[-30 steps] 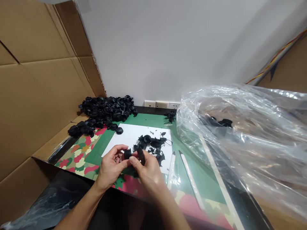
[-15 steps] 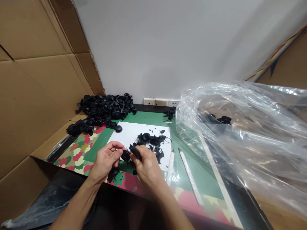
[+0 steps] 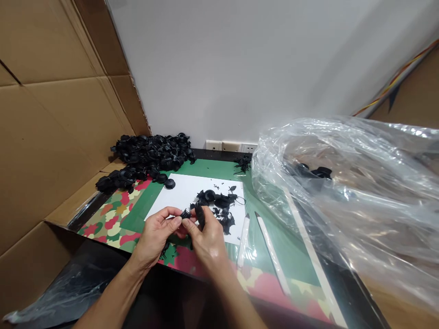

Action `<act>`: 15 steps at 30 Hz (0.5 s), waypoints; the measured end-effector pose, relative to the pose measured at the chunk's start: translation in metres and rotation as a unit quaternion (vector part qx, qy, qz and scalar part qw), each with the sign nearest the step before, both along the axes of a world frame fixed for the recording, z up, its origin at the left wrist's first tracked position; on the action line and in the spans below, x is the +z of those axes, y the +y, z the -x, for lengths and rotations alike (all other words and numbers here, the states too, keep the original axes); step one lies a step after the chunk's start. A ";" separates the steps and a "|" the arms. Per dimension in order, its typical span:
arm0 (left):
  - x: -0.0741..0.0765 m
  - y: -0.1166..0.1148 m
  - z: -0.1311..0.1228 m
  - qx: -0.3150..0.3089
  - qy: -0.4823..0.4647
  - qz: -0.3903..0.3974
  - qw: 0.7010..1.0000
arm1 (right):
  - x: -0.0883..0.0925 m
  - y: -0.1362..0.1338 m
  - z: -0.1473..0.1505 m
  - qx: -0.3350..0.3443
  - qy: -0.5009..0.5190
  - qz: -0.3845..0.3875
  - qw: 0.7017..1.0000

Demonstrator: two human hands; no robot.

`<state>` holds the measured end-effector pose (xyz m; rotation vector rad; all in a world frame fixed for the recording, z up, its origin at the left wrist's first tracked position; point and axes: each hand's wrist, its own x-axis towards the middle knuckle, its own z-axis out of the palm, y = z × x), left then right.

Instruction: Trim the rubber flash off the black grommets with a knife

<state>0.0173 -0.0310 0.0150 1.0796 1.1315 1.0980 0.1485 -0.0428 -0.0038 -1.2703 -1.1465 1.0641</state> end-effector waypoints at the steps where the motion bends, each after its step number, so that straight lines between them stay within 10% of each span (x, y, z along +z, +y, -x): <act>1: 0.000 0.000 0.000 0.001 0.007 -0.002 1.000 | 0.000 0.000 0.001 -0.002 0.003 -0.003 1.000; 15: 0.011 -0.001 -0.006 0.095 -0.160 0.099 0.978 | 0.003 0.000 0.007 -0.013 0.021 -0.016 1.000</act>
